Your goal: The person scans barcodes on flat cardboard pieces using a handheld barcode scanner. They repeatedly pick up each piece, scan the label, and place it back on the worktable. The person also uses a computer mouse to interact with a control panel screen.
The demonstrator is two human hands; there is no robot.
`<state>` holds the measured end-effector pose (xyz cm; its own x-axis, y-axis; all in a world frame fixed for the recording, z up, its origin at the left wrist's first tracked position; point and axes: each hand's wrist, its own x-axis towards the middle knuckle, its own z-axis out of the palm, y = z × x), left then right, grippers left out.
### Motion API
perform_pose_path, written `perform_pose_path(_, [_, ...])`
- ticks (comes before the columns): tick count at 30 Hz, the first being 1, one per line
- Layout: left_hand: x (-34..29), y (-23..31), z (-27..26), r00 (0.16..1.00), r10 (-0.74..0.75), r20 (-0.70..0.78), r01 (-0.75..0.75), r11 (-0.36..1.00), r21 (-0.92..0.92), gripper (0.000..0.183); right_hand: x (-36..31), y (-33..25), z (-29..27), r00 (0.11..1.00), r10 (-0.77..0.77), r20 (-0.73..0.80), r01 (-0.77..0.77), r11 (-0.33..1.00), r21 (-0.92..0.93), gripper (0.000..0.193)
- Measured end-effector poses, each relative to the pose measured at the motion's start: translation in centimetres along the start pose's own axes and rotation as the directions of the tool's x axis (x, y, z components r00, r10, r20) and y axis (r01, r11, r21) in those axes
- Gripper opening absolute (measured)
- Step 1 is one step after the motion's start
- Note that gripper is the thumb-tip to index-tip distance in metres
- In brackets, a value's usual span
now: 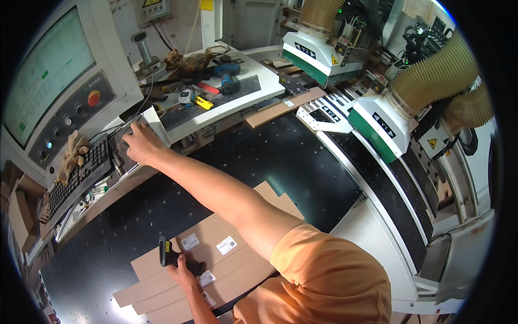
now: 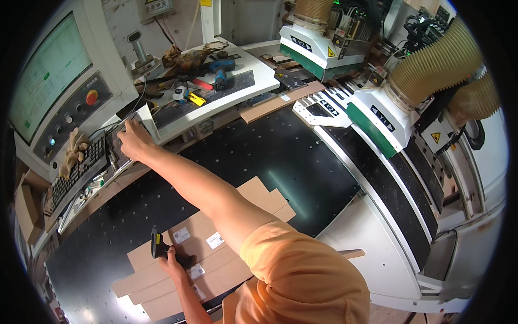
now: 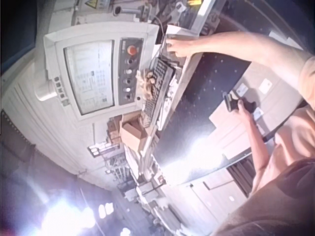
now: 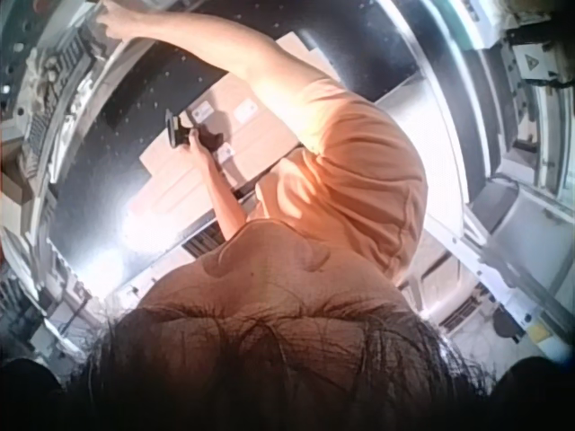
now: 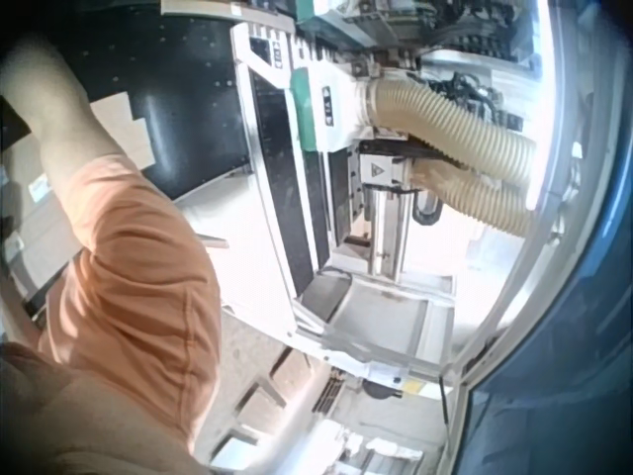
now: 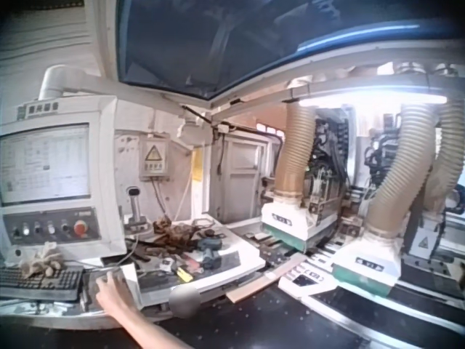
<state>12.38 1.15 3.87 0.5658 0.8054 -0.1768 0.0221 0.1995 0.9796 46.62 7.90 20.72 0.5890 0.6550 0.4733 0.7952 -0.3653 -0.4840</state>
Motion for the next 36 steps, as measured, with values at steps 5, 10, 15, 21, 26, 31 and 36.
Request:
perform_pose_path(5, [-0.6, 0.1, -0.1, 0.987, -0.159, 0.013, 0.16, 0.984, -0.077, 0.019, 0.5, 1.0, 1.9, 0.997, -0.017, -0.07, 0.02, 0.998, 0.054, 0.038])
perform_pose_path(10, [-0.4, 0.1, -0.8, 0.997, -0.076, -0.032, 0.079, 0.991, 0.109, 0.029, 0.3, 0.6, 1.3, 0.999, -0.015, -0.032, 0.017, 0.997, 0.07, 0.048])
perform_pose_path(15, [-0.4, 0.3, -0.5, 1.0, -0.012, -0.028, 0.016, 0.986, 0.167, 0.034, -0.2, -0.5, -0.6, 1.0, 0.015, 0.02, -0.014, 0.999, -0.051, 0.046])
perform_pose_path(21, [-0.2, 0.0, -0.7, 0.998, -0.047, -0.03, 0.051, 0.989, 0.141, 0.034, 0.0, -0.4, -0.2, 1.0, 0.011, 0.014, -0.011, 0.999, -0.049, 0.047])
perform_pose_path(26, [-0.4, -0.6, -0.7, 0.989, -0.139, -0.051, 0.138, 0.99, -0.011, 0.032, 0.5, 0.7, 1.6, 0.987, -0.138, -0.083, 0.14, 0.99, 0.024, 0.048])
perform_pose_path(31, [0.0, -0.7, -0.4, 0.999, -0.038, 0.003, 0.038, 0.997, -0.066, 0.017, -0.3, 0.4, 0.4, 0.98, -0.071, -0.187, 0.088, 0.993, 0.085, 0.055])
perform_pose_path(36, [0.9, -1.7, -0.9, 0.996, 0.082, -0.046, -0.075, 0.986, 0.15, 0.024, -11.6, 7.6, -6.6, 0.895, -0.191, -0.403, 0.226, 0.973, 0.04, 0.054])
